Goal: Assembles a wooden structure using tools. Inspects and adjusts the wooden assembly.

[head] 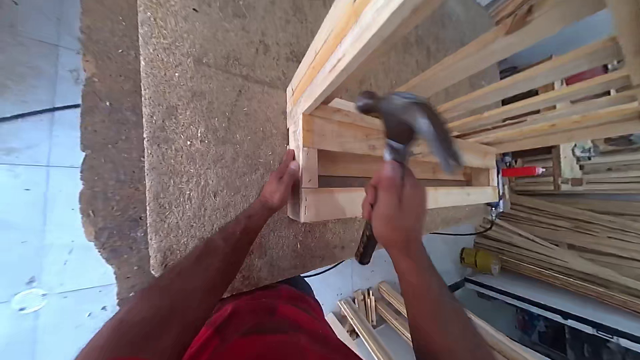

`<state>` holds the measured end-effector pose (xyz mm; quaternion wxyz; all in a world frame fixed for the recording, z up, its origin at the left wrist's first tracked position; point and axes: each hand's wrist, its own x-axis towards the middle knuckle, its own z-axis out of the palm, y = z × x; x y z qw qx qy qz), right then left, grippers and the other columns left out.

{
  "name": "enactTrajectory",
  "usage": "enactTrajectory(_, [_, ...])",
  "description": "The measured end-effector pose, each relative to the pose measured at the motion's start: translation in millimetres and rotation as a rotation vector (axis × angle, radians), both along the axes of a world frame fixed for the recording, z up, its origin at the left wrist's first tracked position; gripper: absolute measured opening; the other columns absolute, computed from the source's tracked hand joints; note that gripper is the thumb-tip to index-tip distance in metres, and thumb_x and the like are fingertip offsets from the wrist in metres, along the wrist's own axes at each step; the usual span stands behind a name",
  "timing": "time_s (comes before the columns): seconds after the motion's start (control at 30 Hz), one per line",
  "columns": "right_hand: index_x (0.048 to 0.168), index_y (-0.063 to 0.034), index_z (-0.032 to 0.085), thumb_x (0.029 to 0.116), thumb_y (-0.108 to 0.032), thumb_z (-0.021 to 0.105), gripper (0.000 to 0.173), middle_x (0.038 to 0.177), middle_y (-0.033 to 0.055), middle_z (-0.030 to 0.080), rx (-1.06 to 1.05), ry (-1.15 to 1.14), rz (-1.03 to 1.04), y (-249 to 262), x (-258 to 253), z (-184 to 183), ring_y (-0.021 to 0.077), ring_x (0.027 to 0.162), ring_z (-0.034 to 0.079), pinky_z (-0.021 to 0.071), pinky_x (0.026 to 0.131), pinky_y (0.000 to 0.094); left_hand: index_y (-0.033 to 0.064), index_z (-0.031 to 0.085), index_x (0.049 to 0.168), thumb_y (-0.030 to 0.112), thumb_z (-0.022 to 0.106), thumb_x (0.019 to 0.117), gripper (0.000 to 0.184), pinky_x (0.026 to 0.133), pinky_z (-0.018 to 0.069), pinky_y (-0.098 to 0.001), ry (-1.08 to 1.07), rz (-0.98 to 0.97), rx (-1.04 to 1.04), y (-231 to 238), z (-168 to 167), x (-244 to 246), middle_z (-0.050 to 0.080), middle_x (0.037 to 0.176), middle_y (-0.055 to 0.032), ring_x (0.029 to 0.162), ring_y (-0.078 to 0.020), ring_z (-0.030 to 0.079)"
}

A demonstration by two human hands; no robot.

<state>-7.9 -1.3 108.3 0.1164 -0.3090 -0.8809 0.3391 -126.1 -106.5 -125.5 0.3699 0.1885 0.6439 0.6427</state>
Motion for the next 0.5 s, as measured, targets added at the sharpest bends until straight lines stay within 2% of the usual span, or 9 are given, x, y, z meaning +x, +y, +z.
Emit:
enactTrajectory(0.07, [0.096,-0.0108,0.056,0.1049,-0.066,0.028,0.063,0.059,0.0009,0.055,-0.115,0.16,-0.011,-21.8,27.1,-2.1,0.0166,0.041,0.053,0.0515,0.036,0.0378,0.0136,0.034,0.161,0.063,0.037,0.1031,0.076,0.12,0.0387,-0.0502,-0.043,0.034,-0.074,4.7,0.9,-9.0,0.042,0.161,-0.0098,0.146,-0.0203,0.045])
enactTrajectory(0.1, [0.096,-0.011,0.056,0.1031,-0.069,0.029,0.065,0.059,0.0007,0.053,-0.133,0.135,-0.03,-30.3,41.2,-19.1,0.0165,0.041,0.053,0.0509,0.037,0.0379,0.0155,0.035,0.16,0.063,0.043,0.1013,0.076,0.117,0.0411,-0.0524,-0.03,0.028,-0.122,6.0,-0.3,-13.3,0.047,0.158,-0.0103,0.143,-0.0222,0.048])
enactTrajectory(0.2, [0.1,-0.0045,0.062,0.1058,-0.061,0.032,0.064,0.063,0.0078,0.056,-0.046,-0.353,-0.05,-34.4,66.6,-91.3,0.0239,0.053,0.058,0.0531,0.051,0.0467,0.0166,0.045,0.155,0.059,0.06,0.0948,0.076,0.115,0.043,-0.052,0.065,0.04,-0.17,7.1,-4.1,-28.2,0.05,0.155,-0.01,0.139,-0.0237,0.051])
enactTrajectory(0.27, [0.096,-0.0068,0.062,0.1055,-0.061,0.036,0.061,0.063,0.007,0.055,-0.03,-0.542,-0.048,-32.0,67.0,-93.0,0.0234,0.054,0.057,0.0512,0.051,0.0459,0.0153,0.048,0.153,0.055,0.065,0.0928,0.074,0.111,0.0464,-0.0516,0.093,0.043,-0.179,7.3,-2.7,-25.5,0.056,0.148,-0.0122,0.133,-0.0247,0.057])
enactTrajectory(0.3, [0.093,-0.0084,0.062,0.1043,-0.065,0.035,0.064,0.061,0.0048,0.053,0.012,-0.51,-0.02,-26.4,59.9,-84.5,0.0211,0.051,0.055,0.0494,0.048,0.0433,0.0156,0.048,0.153,0.053,0.065,0.093,0.073,0.109,0.0486,-0.0516,0.102,0.053,-0.182,10.3,-1.2,-29.3,0.06,0.142,-0.0125,0.128,-0.0243,0.061])
enactTrajectory(0.37, [0.092,-0.0076,0.063,0.1059,-0.061,0.034,0.063,0.058,0.0024,0.053,0.092,-0.259,0.005,-31.1,61.3,-69.8,0.0171,0.047,0.054,0.0488,0.043,0.0395,0.0152,0.047,0.154,0.052,0.064,0.0946,0.072,0.104,0.0523,-0.0508,0.103,0.052,-0.174,8.8,-1.5,-29.4,0.066,0.134,-0.0132,0.12,-0.0233,0.066])
enactTrajectory(0.43, [0.094,-0.0099,0.061,0.1067,-0.062,0.029,0.062,0.058,0.0008,0.054,0.043,-0.047,-0.009,-36.9,59.8,-70.2,0.0145,0.044,0.055,0.0511,0.039,0.0378,0.0152,0.048,0.153,0.054,0.061,0.0949,0.072,0.098,0.0564,-0.0479,0.124,0.053,-0.161,7.3,-2.9,-22.4,0.069,0.128,-0.0108,0.111,-0.0202,0.069])
enactTrajectory(0.47, [0.095,-0.0093,0.061,0.1065,-0.062,0.031,0.062,0.059,0.0018,0.055,0.009,-0.061,-0.011,-35.8,54.2,-79.0,0.0155,0.046,0.055,0.052,0.041,0.0387,0.0145,0.048,0.153,0.054,0.06,0.0953,0.071,0.097,0.057,-0.0476,0.145,0.07,-0.151,10.8,-3.2,-28.1,0.069,0.127,-0.0106,0.109,-0.0198,0.07])
enactTrajectory(0.5, [0.1,-0.0068,0.064,0.1068,-0.058,0.035,0.059,0.063,0.0046,0.058,-0.018,-0.204,-0.009,-35.9,51.3,-84.9,0.0187,0.05,0.058,0.0529,0.046,0.0415,0.0137,0.047,0.153,0.053,0.059,0.0959,0.07,0.098,0.056,-0.0482,0.155,0.074,-0.151,12.3,-3.5,-30.6,0.069,0.127,-0.0111,0.11,-0.0204,0.069])
